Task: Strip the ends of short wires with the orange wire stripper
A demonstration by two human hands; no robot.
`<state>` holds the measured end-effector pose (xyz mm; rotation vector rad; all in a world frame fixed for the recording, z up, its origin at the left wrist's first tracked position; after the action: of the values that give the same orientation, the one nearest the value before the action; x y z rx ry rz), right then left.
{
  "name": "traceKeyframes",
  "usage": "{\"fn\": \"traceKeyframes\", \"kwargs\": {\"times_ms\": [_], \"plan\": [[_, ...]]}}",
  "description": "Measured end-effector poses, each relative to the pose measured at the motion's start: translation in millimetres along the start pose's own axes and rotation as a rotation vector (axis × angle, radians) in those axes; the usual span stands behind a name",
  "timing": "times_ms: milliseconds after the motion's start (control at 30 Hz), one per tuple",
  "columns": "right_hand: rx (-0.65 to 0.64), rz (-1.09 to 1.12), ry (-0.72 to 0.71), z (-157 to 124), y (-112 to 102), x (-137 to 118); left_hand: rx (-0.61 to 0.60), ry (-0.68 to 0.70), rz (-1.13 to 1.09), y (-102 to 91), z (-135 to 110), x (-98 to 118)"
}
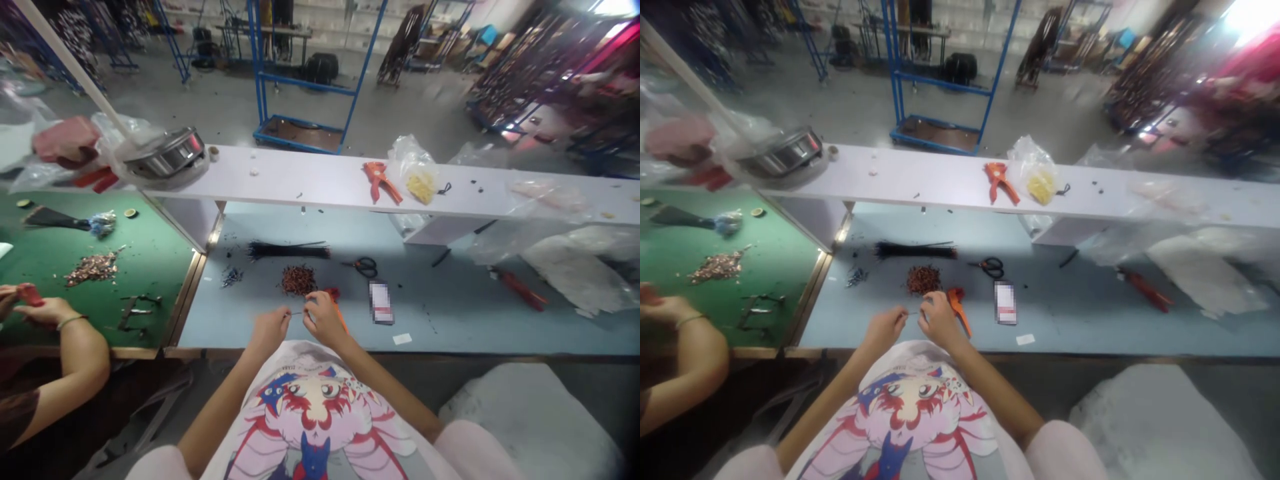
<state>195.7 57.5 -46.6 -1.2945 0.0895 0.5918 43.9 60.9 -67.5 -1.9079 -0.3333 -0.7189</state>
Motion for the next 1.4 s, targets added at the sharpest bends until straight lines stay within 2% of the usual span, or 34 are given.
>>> {"fn": "traceKeyframes", "kwargs": {"times_ms": [233,400,633,700,733,800,867,933,1000,1033,1067,1133,1200,1300,1400], "plan": [[-0.019,0.024,0.068,0.1,6.8,4.8,-0.026,0.063,0.068,5.8,-0.7,0.1],[-0.059,-0.02,0.046,3.7,6.5,2.7,-0.04,0.019,0.142,4.5,1.8,-3.3],[-0.144,-0.082,-0.005,8.2,10.7,-2.9,-0.031,0.063,0.17,-2.2,-3.0,5.7],[-0.157,-0.095,-0.025,11.9,10.7,-4.1,-0.038,0.03,0.195,-6.9,-3.3,1.8],[-0.151,-0.102,-0.015,14.2,7.5,-1.3,-0.041,-0.016,0.213,-11.2,-4.4,-5.5],[-0.091,-0.129,0.073,18.1,-8.5,16.3,-0.042,-0.164,0.257,-25.1,-11.4,-33.4],[0.047,-0.174,0.257,16.5,-36.1,50.6,-0.035,-0.274,0.296,-44.4,-25.0,-71.2],[0.142,-0.225,0.377,7.2,-61.4,87.1,-0.052,-0.393,0.339,-63.6,-42.8,-112.5],[0.144,-0.251,0.434,-6.1,-73.2,114.2,-0.06,-0.481,0.374,-76.5,-58.1,-143.3],[0.127,-0.247,0.444,-12.3,-72.9,120.9,-0.017,-0.508,0.375,-80.4,-62.7,-151.4],[0.095,-0.235,0.448,-17.2,-67.9,122.6,0.012,-0.509,0.364,-79.9,-64.3,-153.9],[-0.011,-0.2,0.441,-20.0,-44.9,112.5,0.047,-0.457,0.281,-67.7,-57.7,-144.1],[-0.176,-0.169,0.413,-12.7,-9.2,92.1,0.043,-0.328,0.131,-46.0,-40.0,-119.6],[-0.27,-0.176,0.41,11.7,37.4,70.5,0.031,-0.204,0.052,-19.1,-9.0,-80.2],[-0.351,-0.218,0.444,31.6,66.2,72.5,0.072,-0.107,-0.002,-13.2,10.9,-52.0]]}}
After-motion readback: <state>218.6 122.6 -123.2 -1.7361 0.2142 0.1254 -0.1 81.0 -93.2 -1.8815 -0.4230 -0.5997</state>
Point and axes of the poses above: each hand's wrist, its own z-axis towards the middle knuckle, its own y-axis out of the palm, x = y × z, the point moved 5 cm from there along z, towards the middle knuckle, and after that the axes turned 10 degrees about -z, right-handed, at the moved point
